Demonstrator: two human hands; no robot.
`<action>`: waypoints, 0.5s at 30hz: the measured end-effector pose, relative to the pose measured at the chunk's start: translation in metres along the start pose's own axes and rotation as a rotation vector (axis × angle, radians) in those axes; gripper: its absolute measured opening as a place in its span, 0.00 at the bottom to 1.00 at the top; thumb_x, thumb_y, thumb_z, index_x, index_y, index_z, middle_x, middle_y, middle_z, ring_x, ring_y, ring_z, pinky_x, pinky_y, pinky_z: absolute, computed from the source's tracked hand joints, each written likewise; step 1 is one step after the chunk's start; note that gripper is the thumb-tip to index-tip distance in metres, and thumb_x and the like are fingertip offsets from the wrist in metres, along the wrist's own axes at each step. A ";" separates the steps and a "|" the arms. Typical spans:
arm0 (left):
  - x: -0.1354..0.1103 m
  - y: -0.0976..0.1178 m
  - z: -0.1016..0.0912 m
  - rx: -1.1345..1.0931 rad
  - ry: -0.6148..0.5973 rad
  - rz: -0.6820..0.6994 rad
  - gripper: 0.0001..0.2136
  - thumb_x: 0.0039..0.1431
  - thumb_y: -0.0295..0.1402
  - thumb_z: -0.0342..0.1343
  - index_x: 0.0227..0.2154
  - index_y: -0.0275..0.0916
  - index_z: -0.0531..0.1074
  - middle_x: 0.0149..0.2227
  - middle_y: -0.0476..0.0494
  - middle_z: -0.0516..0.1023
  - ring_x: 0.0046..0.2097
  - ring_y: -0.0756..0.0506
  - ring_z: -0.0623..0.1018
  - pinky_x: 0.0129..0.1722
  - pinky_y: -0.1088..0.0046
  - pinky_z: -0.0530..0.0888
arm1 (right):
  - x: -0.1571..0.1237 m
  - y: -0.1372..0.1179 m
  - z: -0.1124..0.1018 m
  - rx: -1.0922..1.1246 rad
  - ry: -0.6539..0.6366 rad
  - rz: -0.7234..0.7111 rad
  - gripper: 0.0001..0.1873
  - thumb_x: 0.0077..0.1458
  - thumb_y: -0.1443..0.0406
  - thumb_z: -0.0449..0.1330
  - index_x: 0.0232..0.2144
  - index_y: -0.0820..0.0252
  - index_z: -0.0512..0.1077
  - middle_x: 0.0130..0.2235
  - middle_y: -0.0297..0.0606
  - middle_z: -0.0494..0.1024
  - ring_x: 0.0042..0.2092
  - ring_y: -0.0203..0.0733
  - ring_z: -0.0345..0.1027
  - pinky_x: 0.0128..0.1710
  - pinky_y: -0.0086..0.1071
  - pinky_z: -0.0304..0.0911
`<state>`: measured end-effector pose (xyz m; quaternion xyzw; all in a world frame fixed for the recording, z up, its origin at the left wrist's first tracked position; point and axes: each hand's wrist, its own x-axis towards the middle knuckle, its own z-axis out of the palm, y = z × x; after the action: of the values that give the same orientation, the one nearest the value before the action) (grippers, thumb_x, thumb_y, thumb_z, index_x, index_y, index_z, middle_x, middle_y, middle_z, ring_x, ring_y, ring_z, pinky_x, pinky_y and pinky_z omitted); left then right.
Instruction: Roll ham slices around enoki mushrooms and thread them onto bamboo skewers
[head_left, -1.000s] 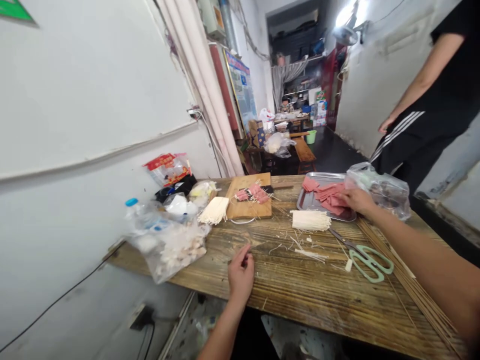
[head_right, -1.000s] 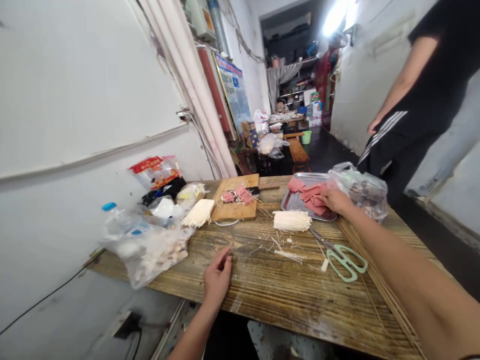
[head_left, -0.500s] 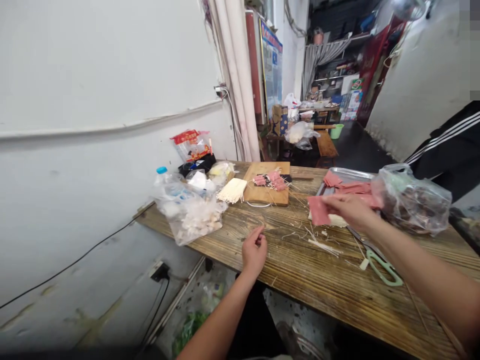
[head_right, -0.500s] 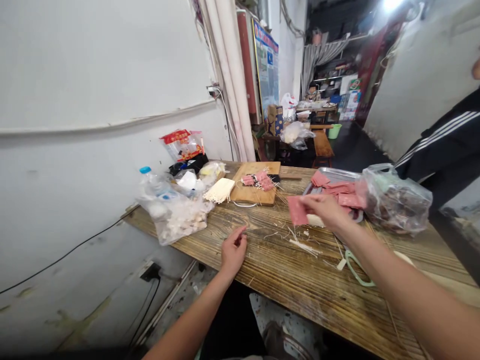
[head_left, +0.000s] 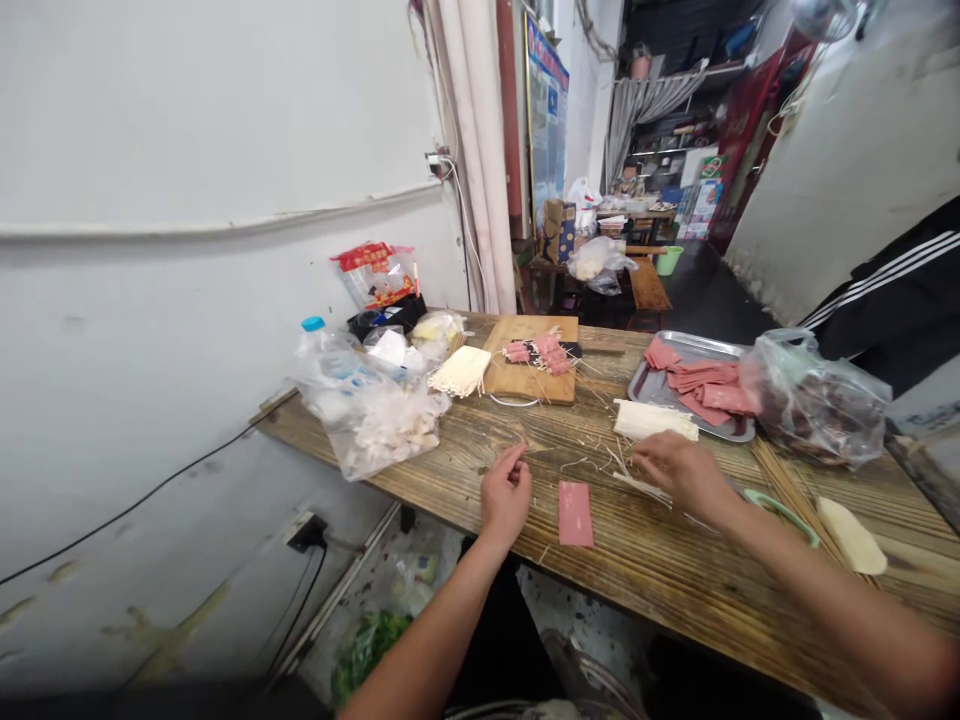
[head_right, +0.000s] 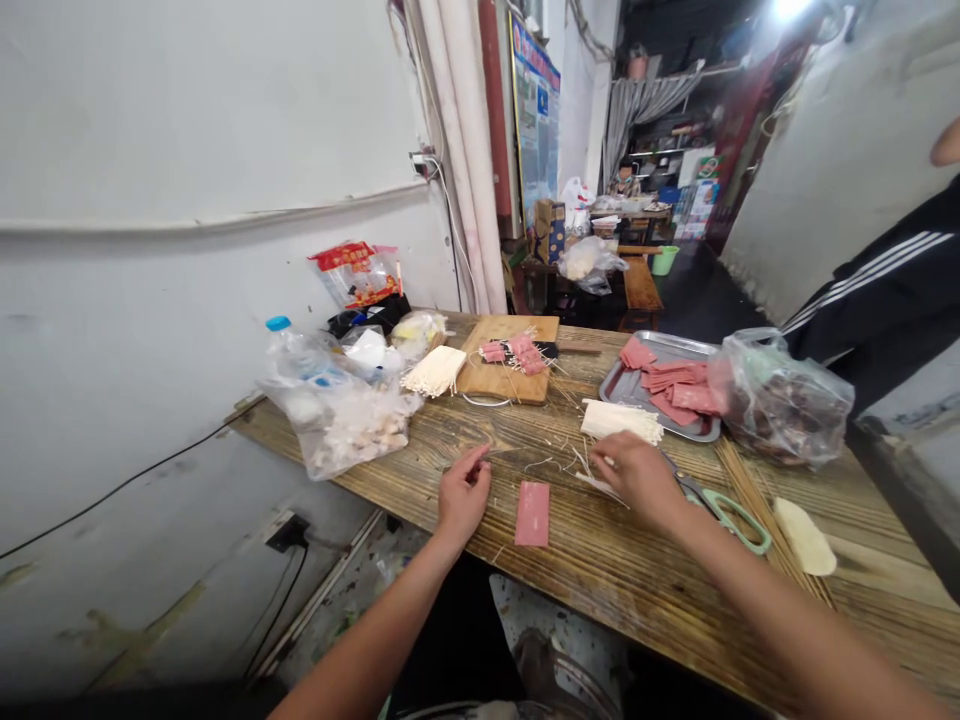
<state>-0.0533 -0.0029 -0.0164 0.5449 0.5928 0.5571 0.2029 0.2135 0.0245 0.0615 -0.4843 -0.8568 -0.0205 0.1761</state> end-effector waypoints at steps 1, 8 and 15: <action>0.000 0.000 0.000 -0.001 0.000 0.002 0.14 0.56 0.28 0.53 0.43 0.38 0.78 0.46 0.40 0.79 0.44 0.44 0.79 0.41 0.69 0.78 | 0.008 0.011 0.004 -0.042 0.036 0.051 0.17 0.62 0.61 0.49 0.34 0.58 0.77 0.35 0.41 0.78 0.39 0.42 0.68 0.40 0.31 0.60; 0.000 0.002 -0.001 -0.012 -0.009 -0.011 0.14 0.57 0.27 0.51 0.43 0.37 0.77 0.47 0.38 0.78 0.45 0.45 0.79 0.39 0.70 0.78 | 0.046 0.027 0.022 -0.309 0.014 0.039 0.15 0.61 0.63 0.50 0.33 0.64 0.75 0.36 0.45 0.74 0.40 0.45 0.63 0.36 0.34 0.53; 0.000 0.003 -0.001 -0.007 -0.009 -0.014 0.14 0.57 0.27 0.51 0.43 0.38 0.77 0.48 0.39 0.78 0.45 0.45 0.79 0.38 0.71 0.78 | 0.052 0.018 0.026 -0.413 -0.058 -0.058 0.16 0.62 0.64 0.49 0.32 0.67 0.74 0.35 0.47 0.73 0.39 0.46 0.62 0.40 0.36 0.52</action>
<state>-0.0530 -0.0037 -0.0137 0.5428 0.5937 0.5552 0.2114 0.1970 0.0822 0.0512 -0.4858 -0.8526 -0.1865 0.0477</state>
